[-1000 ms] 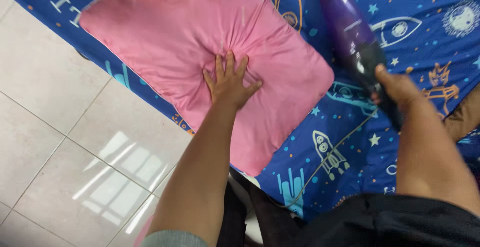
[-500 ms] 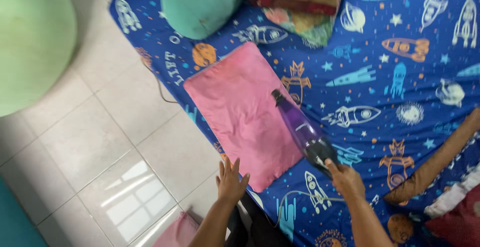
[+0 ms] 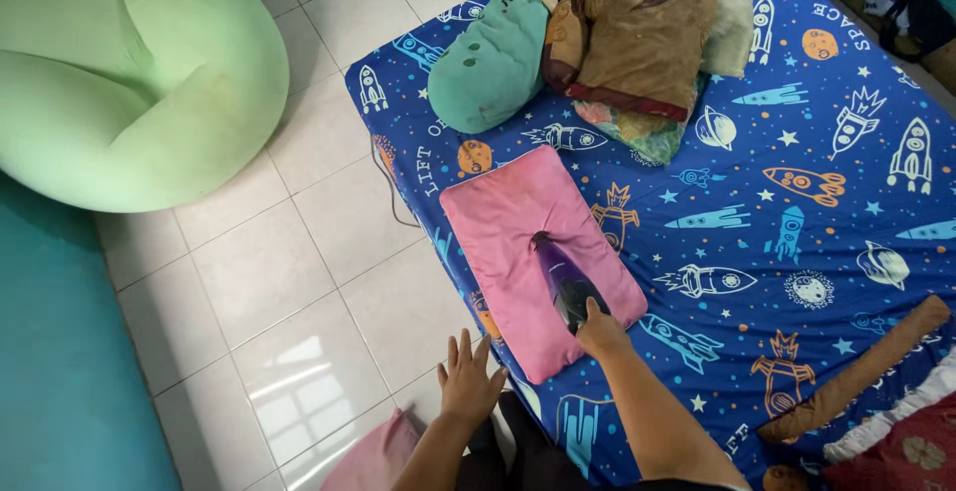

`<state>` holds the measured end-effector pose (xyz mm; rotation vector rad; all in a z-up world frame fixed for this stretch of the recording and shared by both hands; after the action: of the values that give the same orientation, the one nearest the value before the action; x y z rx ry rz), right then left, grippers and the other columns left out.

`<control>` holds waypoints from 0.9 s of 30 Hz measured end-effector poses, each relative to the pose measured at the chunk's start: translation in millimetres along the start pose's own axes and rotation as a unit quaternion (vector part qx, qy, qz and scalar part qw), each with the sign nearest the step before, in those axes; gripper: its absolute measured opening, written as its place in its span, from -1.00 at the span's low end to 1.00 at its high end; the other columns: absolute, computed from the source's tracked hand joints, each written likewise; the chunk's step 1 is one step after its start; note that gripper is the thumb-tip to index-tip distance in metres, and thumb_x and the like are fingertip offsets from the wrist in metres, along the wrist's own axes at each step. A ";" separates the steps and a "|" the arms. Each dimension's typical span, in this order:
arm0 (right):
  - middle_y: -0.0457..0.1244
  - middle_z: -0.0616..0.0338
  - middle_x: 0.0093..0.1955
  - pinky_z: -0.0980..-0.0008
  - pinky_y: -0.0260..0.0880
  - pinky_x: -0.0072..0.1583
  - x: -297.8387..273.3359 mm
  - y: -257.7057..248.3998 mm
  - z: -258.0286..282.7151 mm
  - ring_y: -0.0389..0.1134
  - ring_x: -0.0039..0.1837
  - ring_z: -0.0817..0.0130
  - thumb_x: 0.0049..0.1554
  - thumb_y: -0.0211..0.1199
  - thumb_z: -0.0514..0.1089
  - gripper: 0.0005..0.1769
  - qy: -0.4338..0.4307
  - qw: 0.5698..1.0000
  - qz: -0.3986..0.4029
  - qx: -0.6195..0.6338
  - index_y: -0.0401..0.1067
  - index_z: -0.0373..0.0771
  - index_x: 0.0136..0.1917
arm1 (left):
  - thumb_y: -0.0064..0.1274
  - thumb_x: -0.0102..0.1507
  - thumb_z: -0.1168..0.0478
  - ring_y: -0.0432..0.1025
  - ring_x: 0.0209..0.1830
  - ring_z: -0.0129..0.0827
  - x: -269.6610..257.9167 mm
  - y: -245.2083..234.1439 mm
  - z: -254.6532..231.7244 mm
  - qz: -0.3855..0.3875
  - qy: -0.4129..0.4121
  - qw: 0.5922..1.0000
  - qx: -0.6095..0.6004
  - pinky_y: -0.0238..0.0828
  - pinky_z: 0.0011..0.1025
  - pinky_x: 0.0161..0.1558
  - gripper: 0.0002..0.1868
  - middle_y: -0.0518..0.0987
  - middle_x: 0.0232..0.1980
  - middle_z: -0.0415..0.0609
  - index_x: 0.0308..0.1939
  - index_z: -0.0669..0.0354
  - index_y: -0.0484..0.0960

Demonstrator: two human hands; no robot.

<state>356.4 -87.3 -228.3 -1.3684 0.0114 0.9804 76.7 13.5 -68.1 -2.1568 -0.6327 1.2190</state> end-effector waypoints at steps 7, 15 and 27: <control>0.40 -0.30 0.14 0.03 0.56 0.05 -38.1 -41.6 30.1 0.55 -0.03 -0.13 0.11 0.08 -0.14 -0.14 0.127 0.981 0.094 0.117 -0.03 -0.01 0.65 | 0.04 0.30 -0.13 -0.42 0.70 -0.01 -42.6 -30.9 -8.7 -0.008 0.003 1.000 0.028 -0.31 0.27 0.53 -0.22 -0.20 0.69 0.03 0.56 -0.23 0.12; 0.35 -0.27 0.27 -0.01 0.57 0.21 -37.1 -24.0 20.9 0.52 0.15 -0.18 0.09 0.10 -0.17 -0.21 0.099 0.985 0.092 0.110 0.09 -0.15 0.59 | 0.00 0.32 -0.15 -0.46 0.71 -0.03 -75.6 -74.4 -24.0 -0.034 -0.008 0.998 0.052 -0.35 0.25 0.54 -0.22 -0.26 0.70 0.02 0.58 -0.21 0.08; 0.26 -0.33 0.41 -0.01 0.30 0.43 8.6 -21.9 37.4 0.30 0.44 -0.22 0.12 0.17 -0.10 -0.15 0.091 0.989 0.112 -0.011 0.00 -0.23 0.62 | -0.11 0.32 -0.32 -0.51 0.70 -0.04 -55.7 -101.0 -48.8 -0.063 0.012 0.992 0.106 -0.47 0.25 0.53 -0.18 -0.27 0.70 0.02 0.59 -0.23 0.05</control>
<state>355.0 -49.5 -205.4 -1.4969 0.2989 1.0405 81.1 38.3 54.6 -1.9234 -0.5906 1.1376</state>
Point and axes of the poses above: each hand's wrist, its own x-axis towards the middle knuckle, its own y-axis out of the palm, z = x × y, the point moved 3 cm from there along x, towards the middle knuckle
